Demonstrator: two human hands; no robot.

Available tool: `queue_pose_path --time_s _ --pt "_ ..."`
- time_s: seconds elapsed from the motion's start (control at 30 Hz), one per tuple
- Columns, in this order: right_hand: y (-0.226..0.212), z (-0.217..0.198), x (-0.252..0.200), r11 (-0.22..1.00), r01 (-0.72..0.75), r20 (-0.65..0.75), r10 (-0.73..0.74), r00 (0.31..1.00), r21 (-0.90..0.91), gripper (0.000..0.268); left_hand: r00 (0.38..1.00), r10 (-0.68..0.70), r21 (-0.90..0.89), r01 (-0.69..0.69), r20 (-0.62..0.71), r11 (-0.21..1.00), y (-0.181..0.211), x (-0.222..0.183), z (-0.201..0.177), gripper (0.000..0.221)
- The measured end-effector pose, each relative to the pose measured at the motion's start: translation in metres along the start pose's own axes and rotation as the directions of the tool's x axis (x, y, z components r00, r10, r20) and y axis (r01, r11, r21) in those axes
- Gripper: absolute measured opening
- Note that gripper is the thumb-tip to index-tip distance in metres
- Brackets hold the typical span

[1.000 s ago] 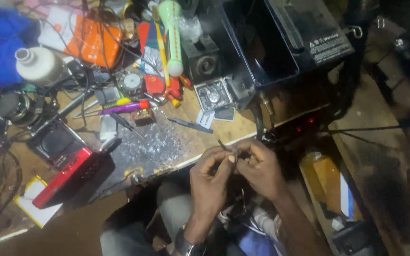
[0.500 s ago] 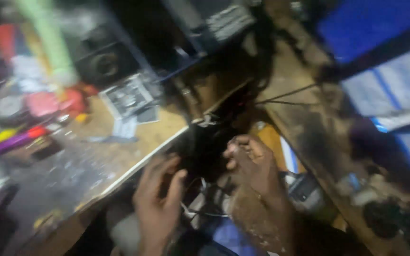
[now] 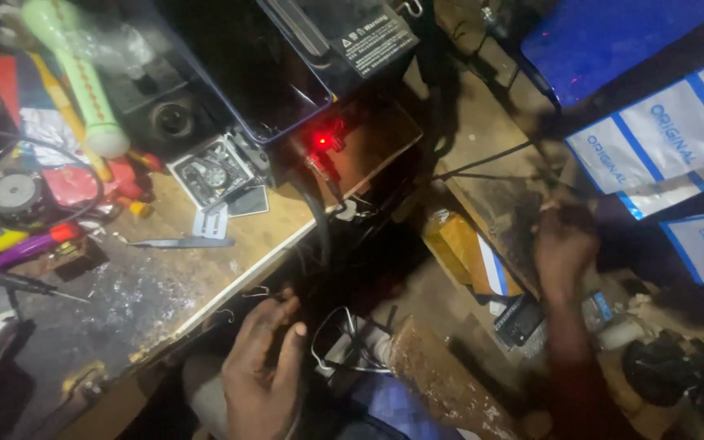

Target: Troubleshooting and repairing the audio output of a small portable radio by disassembling the casing and inspecting internal components.

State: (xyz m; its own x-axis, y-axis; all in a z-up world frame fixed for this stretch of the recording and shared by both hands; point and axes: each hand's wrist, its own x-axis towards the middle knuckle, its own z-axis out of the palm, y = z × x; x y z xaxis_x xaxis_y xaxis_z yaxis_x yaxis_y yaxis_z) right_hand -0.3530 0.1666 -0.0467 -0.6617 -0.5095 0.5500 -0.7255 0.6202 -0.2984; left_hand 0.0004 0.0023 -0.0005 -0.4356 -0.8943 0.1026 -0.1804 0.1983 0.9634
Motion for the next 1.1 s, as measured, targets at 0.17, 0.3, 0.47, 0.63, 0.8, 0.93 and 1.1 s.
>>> queue_pose_path --time_s 0.17,0.3,0.47,0.63,0.8,0.93,1.1 --pt "-0.111 -0.006 -0.054 0.731 -0.513 0.681 0.090 0.727 0.451 0.035 0.995 0.071 -0.008 -0.071 0.066 0.997 -0.007 -0.003 0.000 0.027" --pt "-0.243 -0.027 -0.039 0.808 -0.063 0.672 -0.440 0.595 0.586 0.068 0.994 0.107 -0.031 -0.108 -0.022 0.994 0.005 -0.003 -0.011 0.027" --pt "-0.290 0.015 -0.042 0.692 0.131 0.628 -0.706 0.327 0.710 0.019 0.996 0.068 -0.107 -0.075 -0.064 0.991 -0.001 -0.017 -0.041 0.036" --pt "-0.314 0.020 -0.041 0.749 -0.033 0.688 -0.589 0.423 0.662 0.033 0.959 0.068 0.093 -0.044 -0.274 0.995 0.000 -0.039 -0.099 0.024" --pt "-0.311 0.030 -0.052 0.758 -0.087 0.640 -0.477 0.602 0.646 0.026 0.663 0.121 0.399 0.286 -0.738 0.871 -0.022 -0.067 -0.181 0.018" --pt "-0.318 0.030 -0.052 0.705 0.002 0.527 -0.533 0.662 0.710 0.024 0.707 0.143 0.453 0.272 -0.693 0.849 -0.041 -0.069 -0.228 0.047" --pt "-0.314 0.038 -0.059 0.746 -0.004 0.558 -0.495 0.665 0.666 0.021 0.819 0.120 0.468 0.194 -0.561 0.862 -0.048 -0.059 -0.235 0.040"
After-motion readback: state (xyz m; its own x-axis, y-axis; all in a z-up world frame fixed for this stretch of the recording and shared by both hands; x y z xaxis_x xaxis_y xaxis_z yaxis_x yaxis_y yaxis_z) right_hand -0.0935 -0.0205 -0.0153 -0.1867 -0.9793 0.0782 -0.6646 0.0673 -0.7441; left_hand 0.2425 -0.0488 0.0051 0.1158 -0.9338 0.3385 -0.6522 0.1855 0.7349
